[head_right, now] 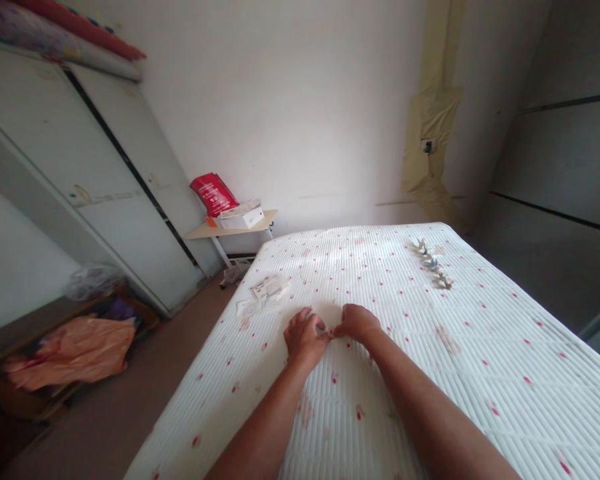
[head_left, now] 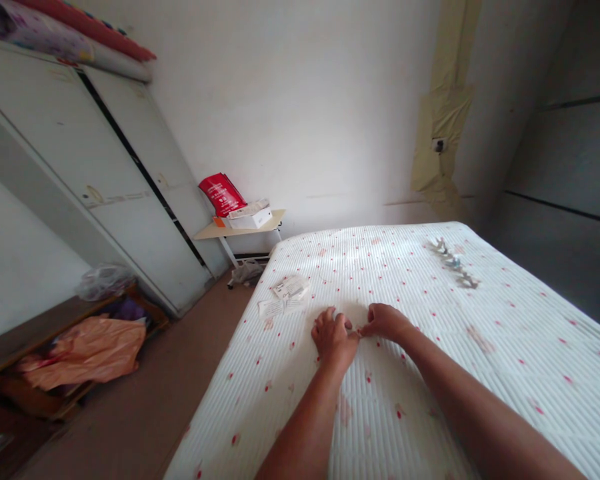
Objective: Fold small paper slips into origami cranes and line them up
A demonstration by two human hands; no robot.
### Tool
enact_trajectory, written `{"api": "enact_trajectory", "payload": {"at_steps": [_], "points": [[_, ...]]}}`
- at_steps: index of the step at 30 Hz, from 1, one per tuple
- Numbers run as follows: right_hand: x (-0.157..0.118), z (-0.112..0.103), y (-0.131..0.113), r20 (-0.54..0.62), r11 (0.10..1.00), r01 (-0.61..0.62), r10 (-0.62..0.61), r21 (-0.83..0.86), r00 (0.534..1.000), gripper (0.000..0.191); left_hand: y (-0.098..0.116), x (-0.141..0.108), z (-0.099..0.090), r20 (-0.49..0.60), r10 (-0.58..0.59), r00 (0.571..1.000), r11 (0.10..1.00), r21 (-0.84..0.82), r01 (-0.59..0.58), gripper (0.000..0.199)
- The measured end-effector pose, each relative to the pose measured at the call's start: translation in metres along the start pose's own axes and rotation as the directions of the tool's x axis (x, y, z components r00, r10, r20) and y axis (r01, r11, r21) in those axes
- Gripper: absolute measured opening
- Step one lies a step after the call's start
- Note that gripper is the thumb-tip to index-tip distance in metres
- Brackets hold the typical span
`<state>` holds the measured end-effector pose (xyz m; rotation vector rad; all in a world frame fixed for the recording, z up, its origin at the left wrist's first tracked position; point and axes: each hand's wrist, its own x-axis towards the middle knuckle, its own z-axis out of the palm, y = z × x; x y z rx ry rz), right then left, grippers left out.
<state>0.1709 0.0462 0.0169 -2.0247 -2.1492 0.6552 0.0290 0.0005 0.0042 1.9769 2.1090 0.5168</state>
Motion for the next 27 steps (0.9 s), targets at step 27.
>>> {"api": "enact_trajectory", "payload": {"at_steps": [27], "points": [[-0.007,-0.007,0.018,0.084,0.977,-0.044,0.026,0.21,0.996,0.012,-0.003,-0.006,-0.002,-0.023,0.045,0.999,0.999,-0.003,-0.045,0.014]]}}
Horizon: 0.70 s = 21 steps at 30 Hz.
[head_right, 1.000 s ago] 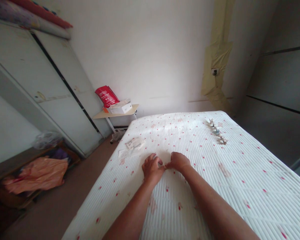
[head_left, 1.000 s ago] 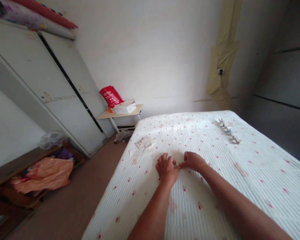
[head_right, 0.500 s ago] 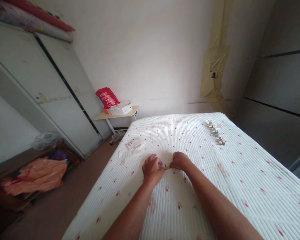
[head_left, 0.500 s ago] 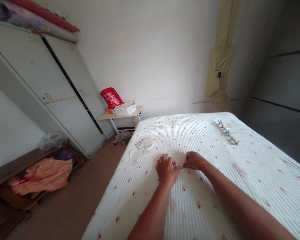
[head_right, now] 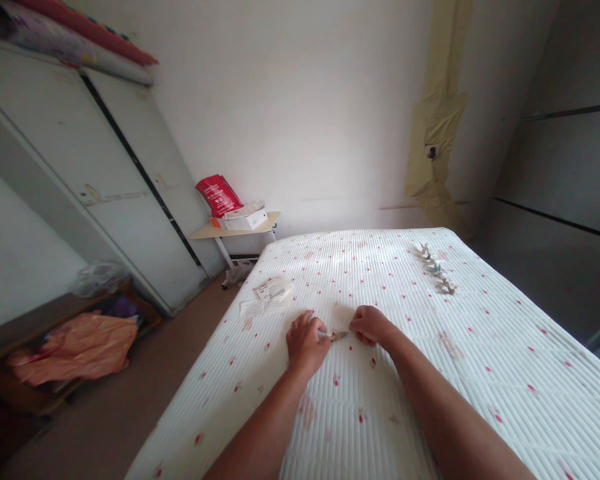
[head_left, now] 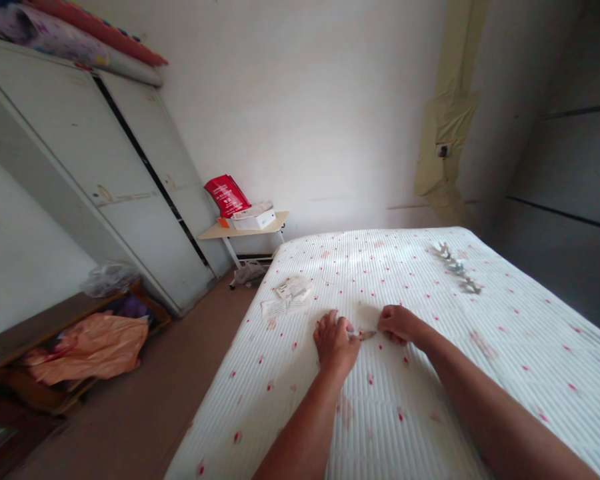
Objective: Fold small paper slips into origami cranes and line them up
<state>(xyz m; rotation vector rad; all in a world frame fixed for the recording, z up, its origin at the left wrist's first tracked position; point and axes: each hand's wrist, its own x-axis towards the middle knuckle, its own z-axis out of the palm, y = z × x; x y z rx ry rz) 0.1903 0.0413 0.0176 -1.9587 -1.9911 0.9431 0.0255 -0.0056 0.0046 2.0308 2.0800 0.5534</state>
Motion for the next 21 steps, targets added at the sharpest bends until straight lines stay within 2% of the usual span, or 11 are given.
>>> {"api": "enact_trajectory", "payload": {"at_steps": [4,6,9,12,21], "points": [[-0.005,0.005,-0.007,-0.085,0.998,0.002,-0.006,-0.055,0.996,0.027,0.0,0.0,0.001,-0.02,0.01,1.0,1.0,-0.009,-0.01,0.014],[-0.009,0.008,-0.015,-0.163,0.98,-0.01,-0.023,-0.2,0.986,0.039,0.001,-0.001,0.0,-0.012,0.002,1.0,1.0,-0.006,-0.002,0.015],[-0.016,0.011,-0.025,-0.177,0.951,-0.047,-0.008,-0.306,0.984,0.047,0.001,-0.001,-0.001,0.002,-0.006,1.0,1.0,0.003,0.006,0.015],[-0.019,0.01,-0.027,-0.153,0.945,-0.044,-0.007,-0.323,0.988,0.045,0.001,-0.002,-0.002,0.007,-0.004,1.0,1.0,0.004,0.004,0.016],[-0.008,0.009,-0.011,-0.126,0.969,-0.002,-0.03,-0.246,0.992,0.031,-0.006,0.001,0.003,-0.003,0.027,1.0,0.999,-0.025,-0.027,0.013]]}}
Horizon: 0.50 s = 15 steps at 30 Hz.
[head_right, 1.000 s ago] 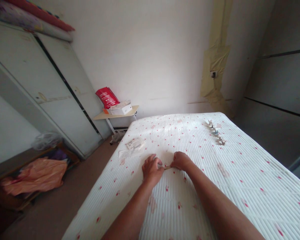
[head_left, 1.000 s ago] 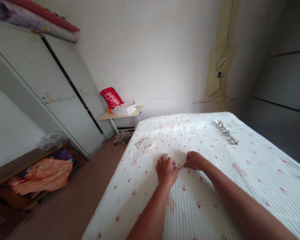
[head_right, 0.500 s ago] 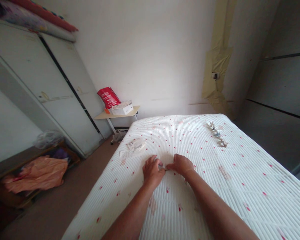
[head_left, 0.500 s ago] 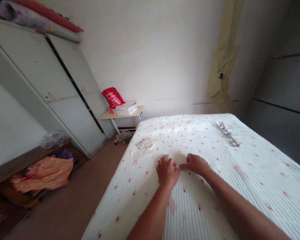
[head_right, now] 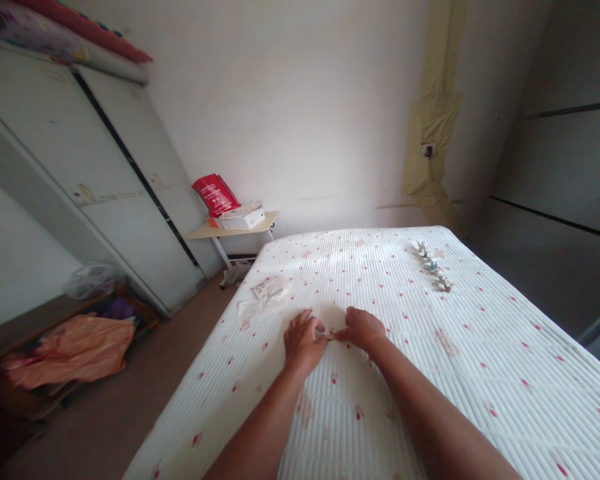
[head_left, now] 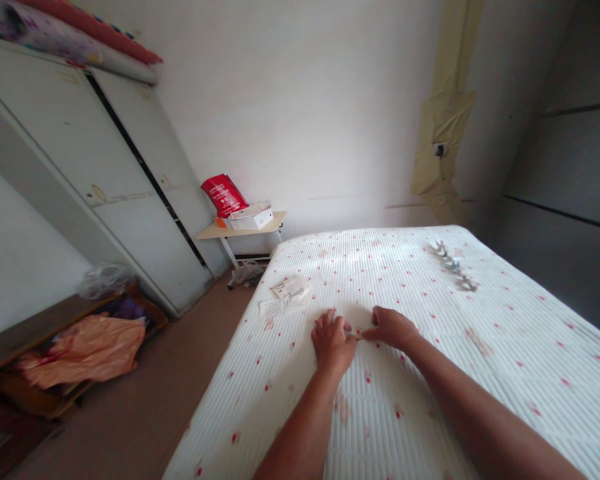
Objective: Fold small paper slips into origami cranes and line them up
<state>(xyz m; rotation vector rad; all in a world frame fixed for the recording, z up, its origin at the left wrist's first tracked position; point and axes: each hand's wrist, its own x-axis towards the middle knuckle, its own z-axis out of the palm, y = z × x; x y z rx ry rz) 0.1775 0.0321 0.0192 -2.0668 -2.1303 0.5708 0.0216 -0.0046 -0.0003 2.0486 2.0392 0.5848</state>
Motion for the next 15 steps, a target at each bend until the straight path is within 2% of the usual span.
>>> {"api": "enact_trajectory", "payload": {"at_steps": [11,15], "points": [[0.0071,0.0005,0.0105,0.02,0.993,0.02,-0.023,0.115,1.0,0.011,-0.0019,-0.0009,-0.0012,-0.011,0.015,1.0,1.0,-0.002,-0.015,0.015],[0.0074,0.0037,0.0068,-0.041,0.992,0.005,0.0,0.129,0.999,0.024,0.0002,-0.0008,-0.0017,0.004,0.0,1.0,1.0,0.014,0.0,0.013]]}}
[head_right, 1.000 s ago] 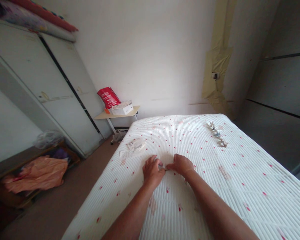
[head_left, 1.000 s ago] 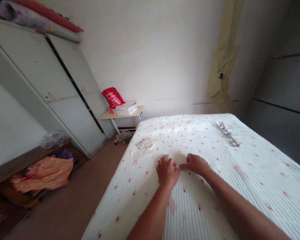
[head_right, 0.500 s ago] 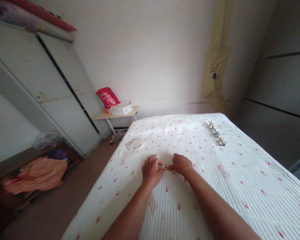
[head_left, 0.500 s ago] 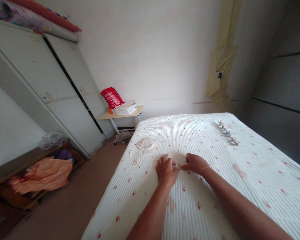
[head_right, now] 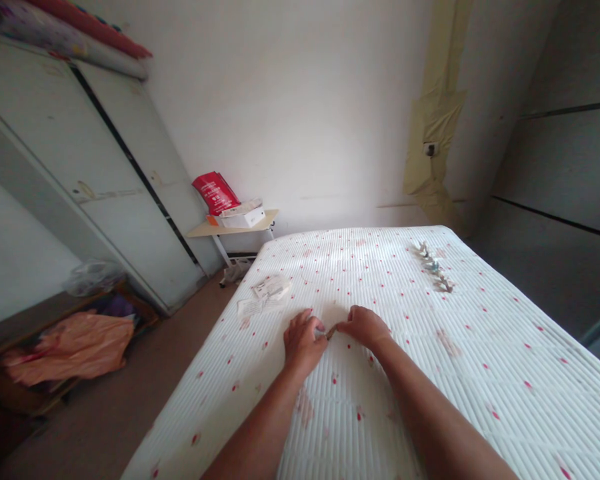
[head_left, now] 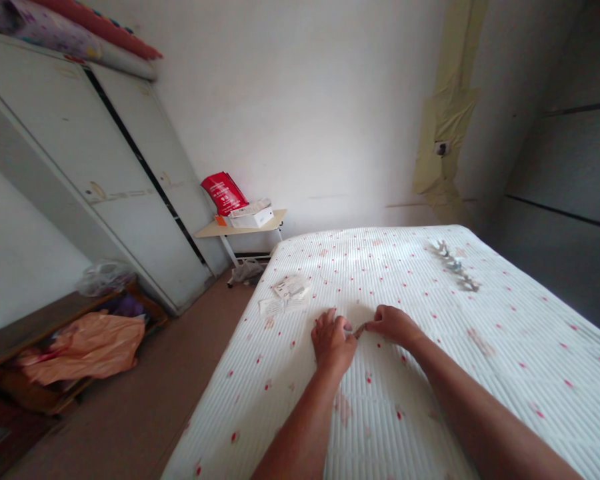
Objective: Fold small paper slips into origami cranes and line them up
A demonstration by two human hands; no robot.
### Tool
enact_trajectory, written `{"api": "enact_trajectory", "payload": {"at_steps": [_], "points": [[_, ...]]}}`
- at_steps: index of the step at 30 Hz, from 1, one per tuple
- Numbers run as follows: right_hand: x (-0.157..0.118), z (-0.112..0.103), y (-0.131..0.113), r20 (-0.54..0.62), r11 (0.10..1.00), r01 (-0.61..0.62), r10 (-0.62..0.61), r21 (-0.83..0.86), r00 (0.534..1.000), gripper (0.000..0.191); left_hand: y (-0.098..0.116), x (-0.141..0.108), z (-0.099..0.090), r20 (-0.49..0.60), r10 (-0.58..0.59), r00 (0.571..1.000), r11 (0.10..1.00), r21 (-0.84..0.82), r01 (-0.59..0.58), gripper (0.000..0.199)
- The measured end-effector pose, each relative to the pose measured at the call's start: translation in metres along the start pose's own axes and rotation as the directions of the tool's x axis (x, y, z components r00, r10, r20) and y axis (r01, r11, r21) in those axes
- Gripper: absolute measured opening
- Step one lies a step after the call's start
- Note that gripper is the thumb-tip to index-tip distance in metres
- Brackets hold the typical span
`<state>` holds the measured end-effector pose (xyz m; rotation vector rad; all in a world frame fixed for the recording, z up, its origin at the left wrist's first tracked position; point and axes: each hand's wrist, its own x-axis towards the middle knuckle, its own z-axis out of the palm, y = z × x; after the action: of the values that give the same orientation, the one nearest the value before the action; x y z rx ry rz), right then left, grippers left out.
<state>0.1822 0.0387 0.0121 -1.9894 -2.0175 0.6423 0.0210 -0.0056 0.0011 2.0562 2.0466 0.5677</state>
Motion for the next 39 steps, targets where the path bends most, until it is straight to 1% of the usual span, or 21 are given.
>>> {"api": "enact_trajectory", "payload": {"at_steps": [2,6,7,9,11,12,14,18,25,31,34,36,38,39], "points": [[0.001,0.001,0.0,-0.014,1.0,0.001,-0.001,0.023,1.0,0.027,0.0,0.0,0.0,-0.001,0.001,1.0,1.0,-0.004,-0.001,0.013],[0.001,-0.004,0.004,0.004,0.996,0.017,-0.018,0.092,1.0,0.011,-0.001,0.001,0.003,-0.044,0.013,0.999,1.0,-0.028,-0.015,0.012],[0.0,-0.005,0.004,-0.012,0.995,0.026,-0.025,0.1,1.0,0.01,-0.002,0.001,0.004,-0.052,0.013,0.999,0.999,-0.033,-0.015,0.012],[-0.004,-0.004,0.001,-0.072,0.992,0.066,-0.059,0.108,0.996,0.015,-0.002,0.001,0.005,-0.062,0.011,0.998,0.999,-0.044,-0.014,0.011],[-0.008,0.0,-0.006,-0.157,0.984,0.163,-0.149,0.077,0.976,0.023,-0.002,0.001,0.005,-0.065,0.008,0.998,0.998,-0.055,-0.012,0.011],[-0.01,0.003,-0.01,-0.161,0.985,0.172,-0.164,0.034,0.973,0.025,-0.002,0.001,0.004,-0.063,0.006,0.998,0.998,-0.06,-0.01,0.011],[-0.014,0.009,-0.019,-0.186,0.99,0.137,-0.143,-0.041,0.972,0.021,-0.001,0.002,0.003,-0.051,-0.003,0.999,0.998,-0.069,-0.001,0.012],[-0.016,0.015,-0.027,-0.169,0.995,0.086,-0.095,-0.057,0.981,0.017,0.001,0.003,0.002,-0.032,-0.03,0.999,0.997,-0.078,0.028,0.013],[-0.016,0.01,-0.028,-0.147,0.995,0.08,-0.088,-0.06,0.985,0.016,-0.003,0.008,0.001,0.016,-0.046,0.999,0.995,-0.091,0.047,0.016],[-0.016,0.009,-0.028,-0.126,0.996,0.073,-0.08,-0.059,0.989,0.017,-0.019,0.01,-0.001,0.045,-0.013,0.999,0.992,-0.122,0.019,0.019],[-0.016,0.01,-0.028,-0.119,0.995,0.074,-0.081,-0.065,0.99,0.018,-0.027,0.011,-0.004,0.055,-0.037,0.998,0.989,-0.14,0.044,0.023],[-0.015,0.01,-0.027,-0.119,0.995,0.074,-0.082,-0.07,0.99,0.017,-0.026,0.011,-0.006,0.055,-0.049,0.997,0.989,-0.134,0.056,0.019],[-0.016,0.009,-0.028,-0.118,0.995,0.072,-0.08,-0.072,0.99,0.017,-0.021,0.01,-0.006,0.054,-0.063,0.997,0.992,-0.11,0.069,0.012],[-0.016,0.009,-0.028,-0.118,0.995,0.072,-0.08,-0.072,0.99,0.017,-0.017,0.01,-0.006,0.048,-0.078,0.996,0.992,-0.091,0.082,0.011]]}}
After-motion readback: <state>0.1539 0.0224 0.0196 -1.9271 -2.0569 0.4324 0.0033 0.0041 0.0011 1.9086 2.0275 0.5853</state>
